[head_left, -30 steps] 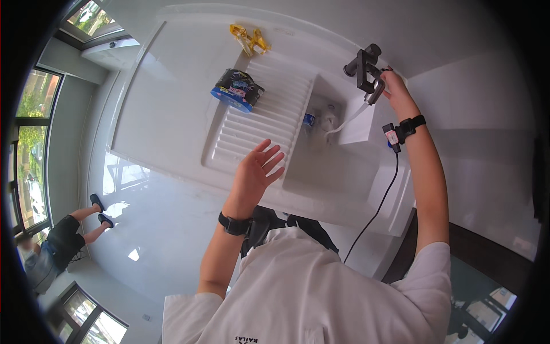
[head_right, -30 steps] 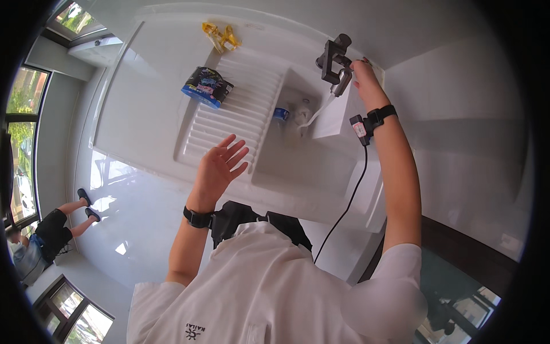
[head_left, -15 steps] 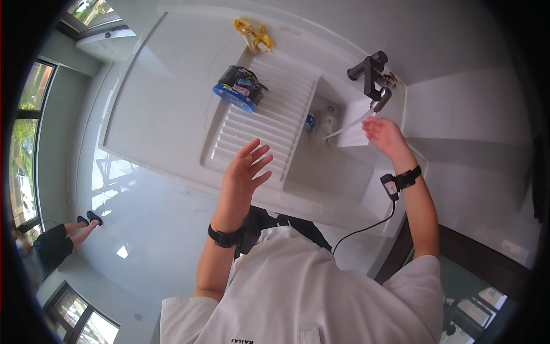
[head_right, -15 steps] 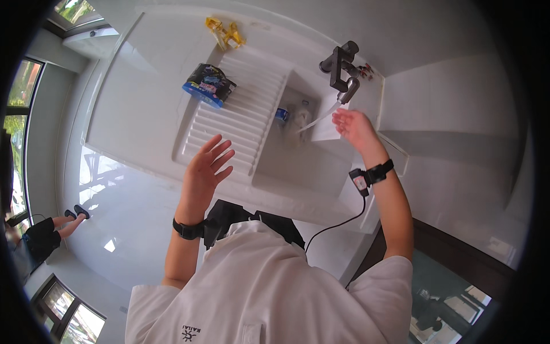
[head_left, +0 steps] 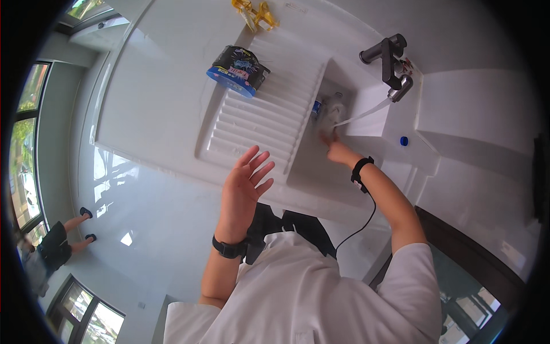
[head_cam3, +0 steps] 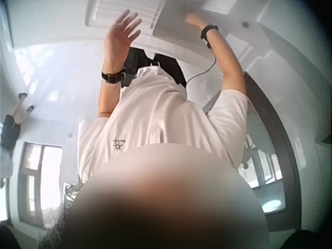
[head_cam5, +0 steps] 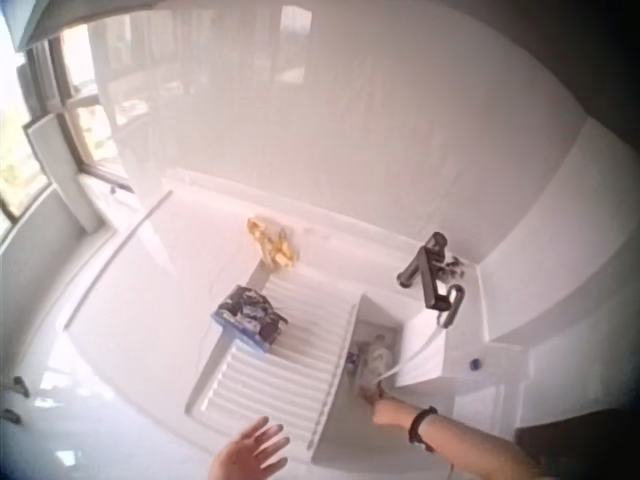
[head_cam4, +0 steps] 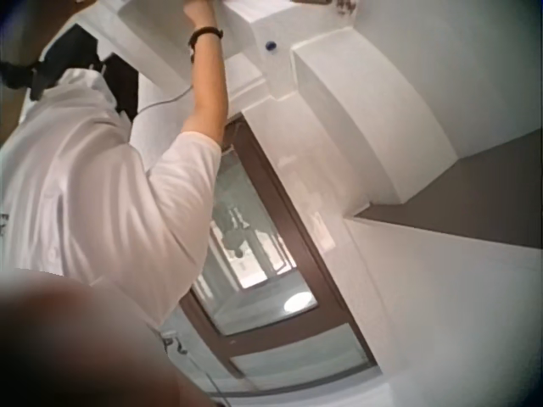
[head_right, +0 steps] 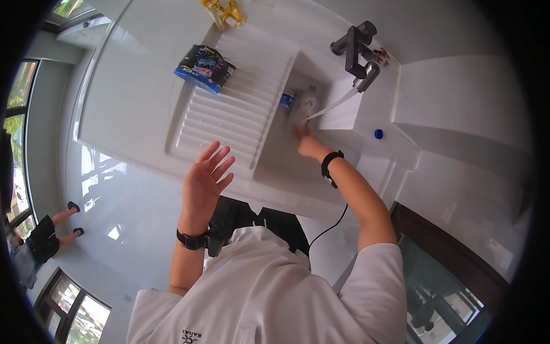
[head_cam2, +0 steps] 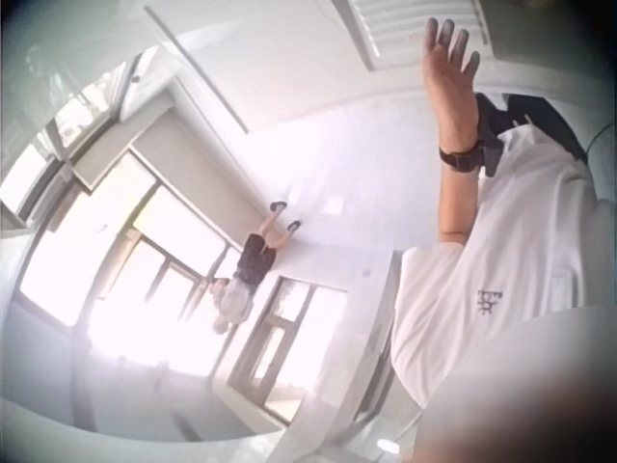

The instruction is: Washing a cloth and a plastic bottle in a sink.

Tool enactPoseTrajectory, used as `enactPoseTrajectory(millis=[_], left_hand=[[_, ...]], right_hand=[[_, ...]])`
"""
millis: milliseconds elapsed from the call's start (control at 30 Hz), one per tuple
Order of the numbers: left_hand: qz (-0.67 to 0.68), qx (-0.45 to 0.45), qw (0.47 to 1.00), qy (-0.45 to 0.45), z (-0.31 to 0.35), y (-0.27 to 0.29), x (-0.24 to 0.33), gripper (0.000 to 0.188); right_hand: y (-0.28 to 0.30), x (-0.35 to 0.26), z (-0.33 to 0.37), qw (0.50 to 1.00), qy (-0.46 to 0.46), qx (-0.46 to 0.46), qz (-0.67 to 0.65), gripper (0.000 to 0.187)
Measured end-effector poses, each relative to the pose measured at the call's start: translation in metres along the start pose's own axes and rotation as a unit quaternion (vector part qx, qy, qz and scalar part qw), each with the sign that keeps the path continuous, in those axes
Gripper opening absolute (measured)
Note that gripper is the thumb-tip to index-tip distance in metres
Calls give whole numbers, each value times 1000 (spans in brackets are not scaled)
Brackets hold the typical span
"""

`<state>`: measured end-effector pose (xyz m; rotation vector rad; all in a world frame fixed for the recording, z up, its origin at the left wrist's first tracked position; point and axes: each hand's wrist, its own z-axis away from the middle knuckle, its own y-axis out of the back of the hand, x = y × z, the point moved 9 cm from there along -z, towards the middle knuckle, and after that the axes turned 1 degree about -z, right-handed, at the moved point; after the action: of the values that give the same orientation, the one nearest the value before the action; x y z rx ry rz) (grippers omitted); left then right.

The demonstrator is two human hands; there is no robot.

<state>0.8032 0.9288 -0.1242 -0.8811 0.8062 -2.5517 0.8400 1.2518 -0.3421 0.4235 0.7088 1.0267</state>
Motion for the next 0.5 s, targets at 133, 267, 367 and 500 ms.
enactPoseTrajectory(millis=[133,267,367,500], left_hand=[[10,-4,1000,-4,-4,0,-2,52],[-6,-23,999,-34,4,-13,5,52],[-24,-68,997,-31,-1,-31,2,52],[-67,-123,990,1,-12,-62,-16,53]], right_hand=[[10,4,-5,990,79,69,91,73],[24,-3,32,997,26,22,-73,46],[52,-15,74,986,8,-11,-165,33],[81,-12,135,952,-49,-21,-302,30]])
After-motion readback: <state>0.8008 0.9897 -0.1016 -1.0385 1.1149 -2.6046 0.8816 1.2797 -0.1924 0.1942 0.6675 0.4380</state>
